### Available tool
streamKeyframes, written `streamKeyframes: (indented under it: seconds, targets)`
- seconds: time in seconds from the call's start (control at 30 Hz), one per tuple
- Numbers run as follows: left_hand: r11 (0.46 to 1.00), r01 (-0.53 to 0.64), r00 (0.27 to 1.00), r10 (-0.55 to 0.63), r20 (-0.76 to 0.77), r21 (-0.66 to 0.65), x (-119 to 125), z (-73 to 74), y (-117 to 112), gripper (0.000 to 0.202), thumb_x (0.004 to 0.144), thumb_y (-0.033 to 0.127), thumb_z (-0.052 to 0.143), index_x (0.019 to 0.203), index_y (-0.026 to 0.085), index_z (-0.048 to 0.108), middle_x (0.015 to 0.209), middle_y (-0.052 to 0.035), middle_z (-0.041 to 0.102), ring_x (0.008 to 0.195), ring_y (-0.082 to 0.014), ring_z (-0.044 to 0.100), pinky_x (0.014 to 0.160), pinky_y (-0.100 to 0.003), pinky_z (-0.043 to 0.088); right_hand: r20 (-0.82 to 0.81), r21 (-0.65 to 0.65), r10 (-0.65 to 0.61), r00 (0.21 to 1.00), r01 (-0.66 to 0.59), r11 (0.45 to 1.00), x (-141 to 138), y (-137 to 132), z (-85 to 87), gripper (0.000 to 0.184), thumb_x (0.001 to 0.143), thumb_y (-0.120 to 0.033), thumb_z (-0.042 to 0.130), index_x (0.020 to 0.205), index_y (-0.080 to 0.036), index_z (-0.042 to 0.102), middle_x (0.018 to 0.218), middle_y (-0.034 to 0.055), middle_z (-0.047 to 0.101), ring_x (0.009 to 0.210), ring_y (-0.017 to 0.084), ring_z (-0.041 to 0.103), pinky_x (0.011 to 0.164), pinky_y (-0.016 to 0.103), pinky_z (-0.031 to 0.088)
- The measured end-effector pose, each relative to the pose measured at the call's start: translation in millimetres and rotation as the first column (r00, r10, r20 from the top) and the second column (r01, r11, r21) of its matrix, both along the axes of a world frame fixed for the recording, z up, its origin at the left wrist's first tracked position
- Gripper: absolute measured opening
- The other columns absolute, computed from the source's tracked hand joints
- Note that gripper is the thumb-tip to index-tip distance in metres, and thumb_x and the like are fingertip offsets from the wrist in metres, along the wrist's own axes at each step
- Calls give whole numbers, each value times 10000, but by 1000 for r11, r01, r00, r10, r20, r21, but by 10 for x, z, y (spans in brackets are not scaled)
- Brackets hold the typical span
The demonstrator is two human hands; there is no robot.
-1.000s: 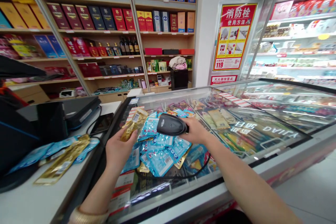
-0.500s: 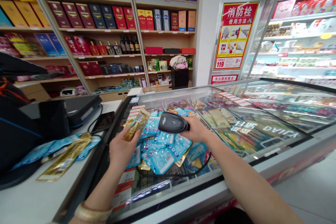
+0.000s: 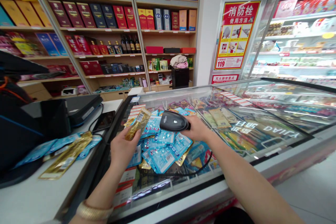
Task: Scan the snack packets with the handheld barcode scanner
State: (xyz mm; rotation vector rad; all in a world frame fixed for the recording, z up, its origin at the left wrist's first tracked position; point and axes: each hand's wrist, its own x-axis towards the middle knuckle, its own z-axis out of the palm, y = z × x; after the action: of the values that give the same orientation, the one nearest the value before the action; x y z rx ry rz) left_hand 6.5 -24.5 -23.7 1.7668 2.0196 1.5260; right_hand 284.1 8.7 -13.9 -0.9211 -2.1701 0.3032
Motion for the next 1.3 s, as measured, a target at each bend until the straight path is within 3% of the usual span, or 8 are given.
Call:
streamKeyframes:
  seconds: [0.37,0.57,0.67,0.8,0.87,1.07,1.2,1.3]
  targets:
    - [1000,-7,999,8,44,-22,-30,-31,13,474,685,472,637,1016,145,723,924,-97,747,808,-255,690,771,-346,542,-50,-6,32,998,-32,999,5,1,-15,234,689,-203,652,922,-193,675,839,26,720,756,187,656,700,258,483]
    - [950,312,885,-290,366,-1,-1,-131,136,648,728,430,615,1305,144,548,1215,-133,661,1001,-255,666,874,-384,532,-93,0,-1,996,1,1000,33,4,-14,243,700,-217,654,942,-202,666,885,35,723,798,200,658,747,289,499]
    - [933,360,897,-351,271,18,24,-183,208,589,756,378,583,1296,144,552,1298,-154,603,1171,-270,586,987,-416,472,-110,16,-9,994,11,1000,43,-2,-4,244,707,-232,660,951,-219,662,925,40,726,852,222,664,788,314,505]
    - [970,232,970,-225,-89,69,-18,-150,197,473,761,337,585,1205,178,614,1284,-135,592,1245,-278,510,1083,-445,376,-110,17,-39,993,41,999,60,16,-32,237,711,-237,648,947,-216,660,921,52,730,868,239,667,805,333,509]
    - [985,135,981,-119,-153,104,-115,-88,157,448,778,348,563,1191,181,616,1235,-132,607,1190,-275,537,1062,-444,391,-103,20,-46,994,48,999,72,39,-62,259,712,-236,642,969,-213,660,927,56,731,883,243,667,808,336,510]
    - [983,-185,949,174,-264,-19,-857,144,-86,546,772,448,533,1215,130,576,1178,-176,620,1120,-318,566,973,-458,443,-76,28,-65,995,68,997,101,93,-115,266,712,-233,623,975,-215,662,930,55,733,886,241,670,814,334,512]
    - [842,-462,819,286,-497,-278,-1474,193,-365,579,762,561,513,1150,139,598,1072,-204,660,989,-396,608,826,-504,476,-66,25,-70,995,72,997,91,81,-103,273,721,-244,637,992,-221,660,933,50,734,864,235,674,800,326,517]
    - [751,-513,789,222,-573,-416,-1767,173,-495,569,740,608,502,1044,143,626,896,-189,689,845,-389,637,708,-442,482,-70,29,-59,996,61,998,77,67,-96,267,727,-248,647,992,-222,661,934,50,735,843,229,675,790,322,519]
